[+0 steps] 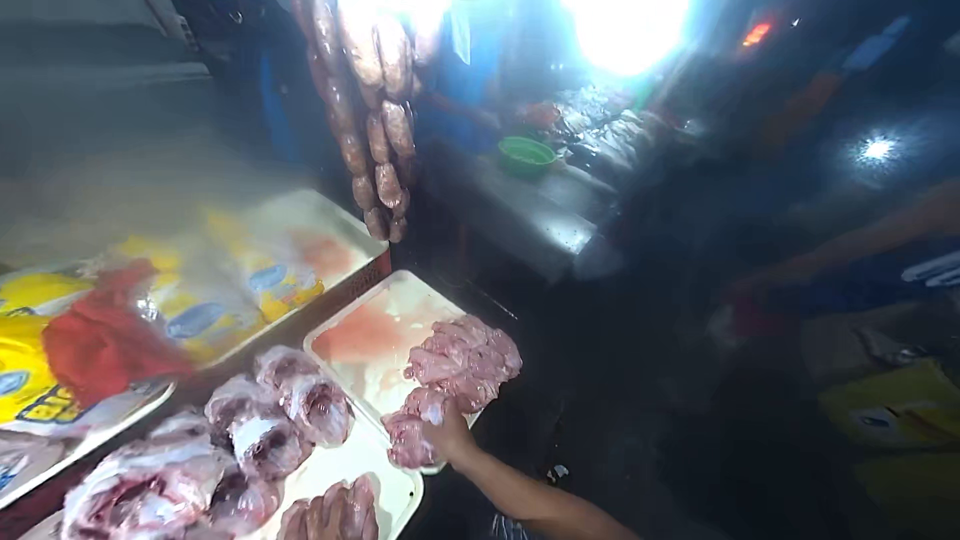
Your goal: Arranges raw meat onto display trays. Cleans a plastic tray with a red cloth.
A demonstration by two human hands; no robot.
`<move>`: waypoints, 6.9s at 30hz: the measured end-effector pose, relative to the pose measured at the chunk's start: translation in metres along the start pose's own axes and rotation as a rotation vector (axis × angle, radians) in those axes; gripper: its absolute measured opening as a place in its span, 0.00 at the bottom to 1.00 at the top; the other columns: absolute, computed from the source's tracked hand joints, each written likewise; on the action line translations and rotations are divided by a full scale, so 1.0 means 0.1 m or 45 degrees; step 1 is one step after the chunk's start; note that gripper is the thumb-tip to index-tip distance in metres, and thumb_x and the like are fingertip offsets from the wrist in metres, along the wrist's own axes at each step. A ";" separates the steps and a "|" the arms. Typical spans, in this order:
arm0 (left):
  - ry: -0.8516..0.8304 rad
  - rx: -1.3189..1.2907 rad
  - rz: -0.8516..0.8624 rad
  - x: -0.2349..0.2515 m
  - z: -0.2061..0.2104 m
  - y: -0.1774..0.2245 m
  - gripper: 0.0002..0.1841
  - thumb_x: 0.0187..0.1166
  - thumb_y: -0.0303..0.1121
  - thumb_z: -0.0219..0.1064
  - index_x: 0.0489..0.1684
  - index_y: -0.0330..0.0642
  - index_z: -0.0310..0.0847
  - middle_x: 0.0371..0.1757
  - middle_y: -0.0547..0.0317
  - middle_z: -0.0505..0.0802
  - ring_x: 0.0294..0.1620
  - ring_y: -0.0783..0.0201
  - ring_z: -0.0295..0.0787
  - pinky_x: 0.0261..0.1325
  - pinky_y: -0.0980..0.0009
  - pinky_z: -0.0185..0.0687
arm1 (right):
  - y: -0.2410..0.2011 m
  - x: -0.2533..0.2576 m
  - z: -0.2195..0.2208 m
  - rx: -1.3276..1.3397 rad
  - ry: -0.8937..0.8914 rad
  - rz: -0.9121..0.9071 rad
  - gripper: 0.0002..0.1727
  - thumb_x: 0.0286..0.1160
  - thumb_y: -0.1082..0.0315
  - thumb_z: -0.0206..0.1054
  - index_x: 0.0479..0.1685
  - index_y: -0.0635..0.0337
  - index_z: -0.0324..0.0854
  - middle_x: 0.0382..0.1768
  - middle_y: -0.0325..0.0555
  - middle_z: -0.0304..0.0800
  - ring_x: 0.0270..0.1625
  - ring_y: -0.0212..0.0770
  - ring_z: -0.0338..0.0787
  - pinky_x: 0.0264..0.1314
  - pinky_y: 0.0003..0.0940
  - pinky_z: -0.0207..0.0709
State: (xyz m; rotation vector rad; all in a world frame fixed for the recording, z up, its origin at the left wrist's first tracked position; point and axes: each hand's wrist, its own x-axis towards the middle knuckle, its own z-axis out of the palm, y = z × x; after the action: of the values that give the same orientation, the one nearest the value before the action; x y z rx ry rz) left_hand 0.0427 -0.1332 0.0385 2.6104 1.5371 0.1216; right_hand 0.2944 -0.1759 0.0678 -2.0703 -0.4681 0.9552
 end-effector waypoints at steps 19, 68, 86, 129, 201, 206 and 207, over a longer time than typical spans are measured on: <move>-0.132 -0.230 -0.109 0.41 -0.14 0.34 0.37 0.80 0.65 0.54 0.80 0.50 0.78 0.82 0.45 0.80 0.83 0.34 0.70 0.79 0.26 0.58 | -0.25 -0.08 -0.43 -0.656 -0.211 -0.536 0.27 0.84 0.52 0.63 0.73 0.63 0.78 0.67 0.58 0.86 0.70 0.51 0.86 0.76 0.51 0.79; 0.128 -0.237 -0.309 -0.14 -0.25 -0.98 0.15 0.80 0.26 0.65 0.63 0.37 0.85 0.62 0.40 0.90 0.70 0.40 0.84 0.72 0.41 0.76 | -0.49 1.29 -0.66 -1.653 -0.348 -0.915 0.30 0.91 0.49 0.51 0.86 0.52 0.69 0.71 0.60 0.85 0.75 0.63 0.83 0.79 0.65 0.72; -0.039 -0.543 -0.336 -0.02 -1.09 -1.09 0.21 0.83 0.40 0.69 0.67 0.36 0.81 0.55 0.32 0.90 0.56 0.32 0.89 0.58 0.27 0.79 | -1.48 -0.14 0.42 -0.964 -0.635 -1.343 0.21 0.83 0.53 0.66 0.71 0.45 0.84 0.59 0.47 0.94 0.60 0.49 0.92 0.63 0.60 0.84; 0.417 -2.428 -0.219 0.62 -1.66 0.83 0.10 0.74 0.29 0.71 0.51 0.45 0.83 0.31 0.59 0.91 0.25 0.69 0.86 0.29 0.72 0.85 | -1.70 -0.04 -0.23 1.283 -1.327 -0.218 0.09 0.75 0.63 0.64 0.50 0.51 0.84 0.37 0.40 0.91 0.40 0.36 0.91 0.49 0.40 0.89; 0.322 -0.386 0.322 0.21 0.43 1.06 0.17 0.78 0.61 0.68 0.33 0.61 0.91 0.50 0.66 0.94 0.62 0.59 0.87 0.66 0.54 0.81 | -0.41 1.85 -0.06 -1.141 0.282 -0.520 0.53 0.82 0.36 0.53 0.91 0.76 0.49 0.92 0.74 0.41 0.95 0.69 0.42 0.95 0.66 0.37; 0.206 -0.323 0.334 0.21 0.33 1.11 0.23 0.78 0.64 0.65 0.25 0.58 0.88 0.48 0.67 0.94 0.64 0.60 0.87 0.69 0.54 0.77 | -0.96 2.94 -0.01 -1.167 0.081 -0.869 0.46 0.86 0.38 0.48 0.92 0.68 0.53 0.94 0.67 0.45 0.96 0.62 0.45 0.96 0.61 0.38; 0.238 -0.322 0.334 0.21 0.35 1.11 0.23 0.78 0.64 0.65 0.24 0.57 0.87 0.46 0.66 0.95 0.62 0.60 0.87 0.69 0.55 0.77 | -1.07 3.05 0.03 -1.151 0.008 -0.944 0.42 0.87 0.41 0.49 0.90 0.66 0.59 0.93 0.65 0.50 0.95 0.61 0.49 0.96 0.58 0.42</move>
State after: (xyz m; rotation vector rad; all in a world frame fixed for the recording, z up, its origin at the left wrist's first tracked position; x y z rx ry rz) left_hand 0.1539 -0.1701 0.0194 2.6377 1.1281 0.5579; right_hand 0.4892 0.0744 0.0076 -2.3064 -1.7580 0.2773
